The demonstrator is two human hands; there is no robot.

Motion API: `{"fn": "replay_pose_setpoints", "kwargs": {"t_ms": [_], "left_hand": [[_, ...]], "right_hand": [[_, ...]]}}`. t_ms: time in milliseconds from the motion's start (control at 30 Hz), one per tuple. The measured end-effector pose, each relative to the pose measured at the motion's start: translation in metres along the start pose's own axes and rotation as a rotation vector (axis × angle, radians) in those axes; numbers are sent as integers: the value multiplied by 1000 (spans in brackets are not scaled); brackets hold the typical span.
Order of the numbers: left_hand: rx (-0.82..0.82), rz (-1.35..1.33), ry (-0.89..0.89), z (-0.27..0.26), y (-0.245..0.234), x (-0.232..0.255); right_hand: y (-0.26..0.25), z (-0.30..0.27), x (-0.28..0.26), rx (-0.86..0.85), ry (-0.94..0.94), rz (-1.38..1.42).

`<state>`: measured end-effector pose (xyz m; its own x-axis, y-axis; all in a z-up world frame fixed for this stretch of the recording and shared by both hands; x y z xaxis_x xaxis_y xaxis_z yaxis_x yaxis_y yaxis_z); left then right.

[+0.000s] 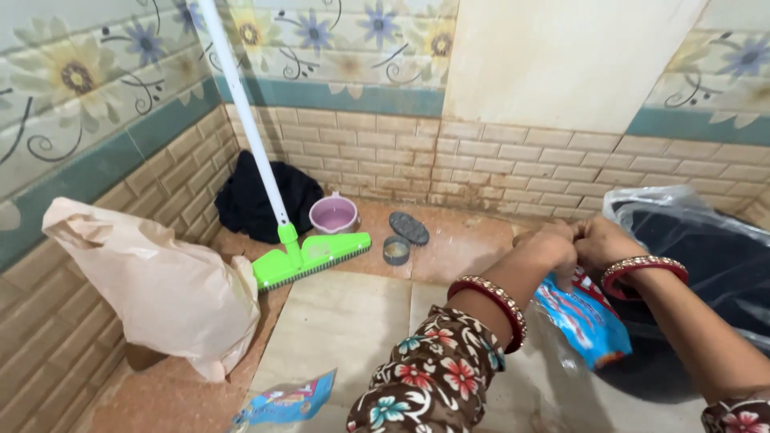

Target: The person removes a used plastic bag from a black bucket, places a new plastic bag inside the bucket, and then picks up various pieces of trash from the floor, placing them into the bucket. The person moves between the bathroom and an adjacent room to collect the trash.

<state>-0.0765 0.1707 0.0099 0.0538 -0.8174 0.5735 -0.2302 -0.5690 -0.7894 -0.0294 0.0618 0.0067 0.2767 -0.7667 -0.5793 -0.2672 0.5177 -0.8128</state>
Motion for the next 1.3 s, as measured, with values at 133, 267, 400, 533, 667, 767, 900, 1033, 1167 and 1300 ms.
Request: {"fn": "replay_pose_setpoints", "kwargs": {"t_ms": [133,267,400,533,667,767,900,1033,1167,1300], "left_hand": [[151,54,90,28,-11,13],[301,20,108,24,-35,26],[323,62,115,13,-63,47],[379,74,168,-3,-89,75],[407,25,214,-13,-117,108],[472,17,295,-19,-129,134],[475,-24,353,-23,-128,161],[633,-123,424,-18,-113,186],[740,-209,516,-14,-90,211],[721,-309,520,-22,-70,229]], "right_hand": [[-22,-3,-14,38,-27,108],[-48,1,-23,95,-64,38],[-72,-10,-41,108,-115,-74],[-99,-34,-74,139,-194,-145],[-126,-50,-94,340,-213,-371],[-149,-56,-85,500,-211,-402],[-182,-65,-56,677,-56,-333],[-210,-80,-40,849,-118,-512],[-236,-99,-17,896,-7,-474],[-253,-116,4,917,99,-454]]}}
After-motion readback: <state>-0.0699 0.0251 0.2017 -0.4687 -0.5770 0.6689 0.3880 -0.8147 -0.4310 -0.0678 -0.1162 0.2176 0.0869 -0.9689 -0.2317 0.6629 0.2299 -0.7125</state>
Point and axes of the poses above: each hand's wrist, its own z-axis towards the middle knuckle, its own y-axis out of the palm, x = y × z, the point moved 5 cm from there along z, towards the middle knuckle, and after that the axes turned 3 degrees about -z, right-handed, at the moved point
